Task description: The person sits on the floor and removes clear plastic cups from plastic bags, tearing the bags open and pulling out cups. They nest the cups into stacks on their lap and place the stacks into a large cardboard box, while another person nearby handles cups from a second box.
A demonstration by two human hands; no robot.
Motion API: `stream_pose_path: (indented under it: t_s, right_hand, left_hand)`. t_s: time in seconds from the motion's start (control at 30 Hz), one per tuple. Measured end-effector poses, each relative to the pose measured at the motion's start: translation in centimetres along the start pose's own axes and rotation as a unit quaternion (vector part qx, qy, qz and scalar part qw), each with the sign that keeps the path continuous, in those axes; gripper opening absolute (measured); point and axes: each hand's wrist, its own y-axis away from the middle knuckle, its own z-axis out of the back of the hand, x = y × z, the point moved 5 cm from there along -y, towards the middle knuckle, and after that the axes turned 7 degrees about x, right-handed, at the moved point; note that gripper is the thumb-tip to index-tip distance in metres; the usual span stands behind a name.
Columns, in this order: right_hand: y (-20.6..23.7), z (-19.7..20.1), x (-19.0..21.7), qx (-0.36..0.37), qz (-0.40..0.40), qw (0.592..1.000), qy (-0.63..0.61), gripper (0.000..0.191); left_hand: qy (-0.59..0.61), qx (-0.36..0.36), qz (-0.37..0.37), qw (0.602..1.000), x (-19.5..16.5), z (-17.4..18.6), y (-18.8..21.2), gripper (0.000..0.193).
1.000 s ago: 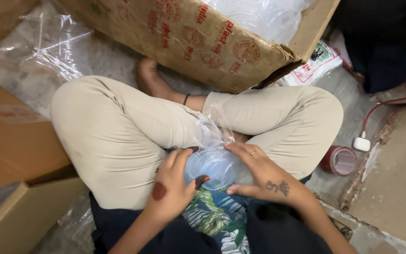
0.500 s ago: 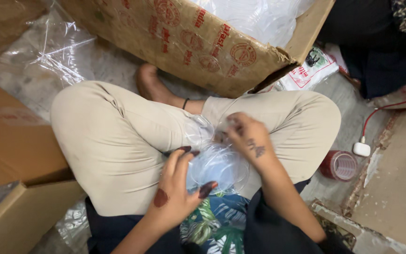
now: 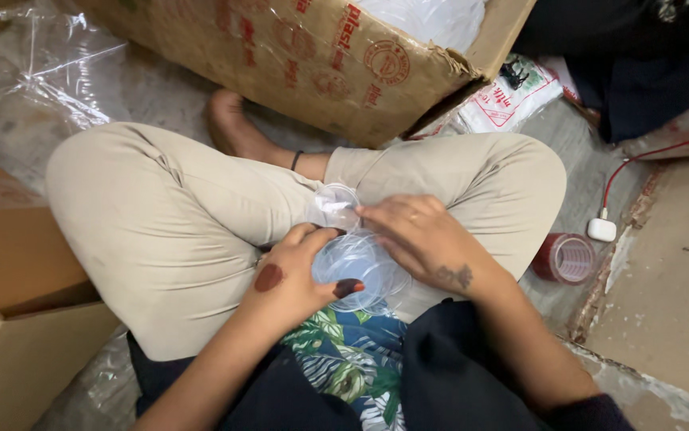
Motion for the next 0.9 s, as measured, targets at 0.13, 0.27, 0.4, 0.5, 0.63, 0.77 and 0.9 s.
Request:
stream_pose_path:
  t_s: [0.13,0.27,0.4,0.5,0.63,0.77,0.9]
  right_hand:
    - [-0.2,-1.0,-2.9,0.099,-0.082,0.992,-0.001,0.037]
    - [1.5,0.5,-4.5,0.115,-0.019,0.993,-0.015,0.018]
    - [3.6,1.3,-4.0,0.127,-0.018,0.991,0.034,0.014]
    - [4.6,0.6,-2.7,0.173,-0.12,0.969,0.132,0.016]
    - [4.1,1.1,-0.4,0.123,-0.142,0.981,0.041,0.048]
    - [1.3,-0.5,0.5,0.052,-0.092,0.994,-0.015,0.09]
    - [-1.2,-5.0,0.4,0.158,-0.068,0.98,-0.096,0.114]
  left_hand:
    - [-0.023,-0.002,0.028,0.999,-0.6,-0.3,-0.1,0.089]
    - [-0.064,-0.004,0.05,0.997,-1.0,-0.8,0.4,0.087]
    - [-0.045,0.016,0.093,0.995,0.2,-1.6,0.5,0.075]
    - [-0.007,0.018,0.087,0.996,1.6,-1.7,0.5,0.068]
    - [0.043,-0.015,0.034,0.998,2.6,-1.7,1.3,0.064]
    - [-0.012,-0.095,-0.001,0.995,2.1,-1.4,3.1,0.073]
    - [0.031,-0.096,0.038,0.994,2.3,-1.4,3.8,0.102]
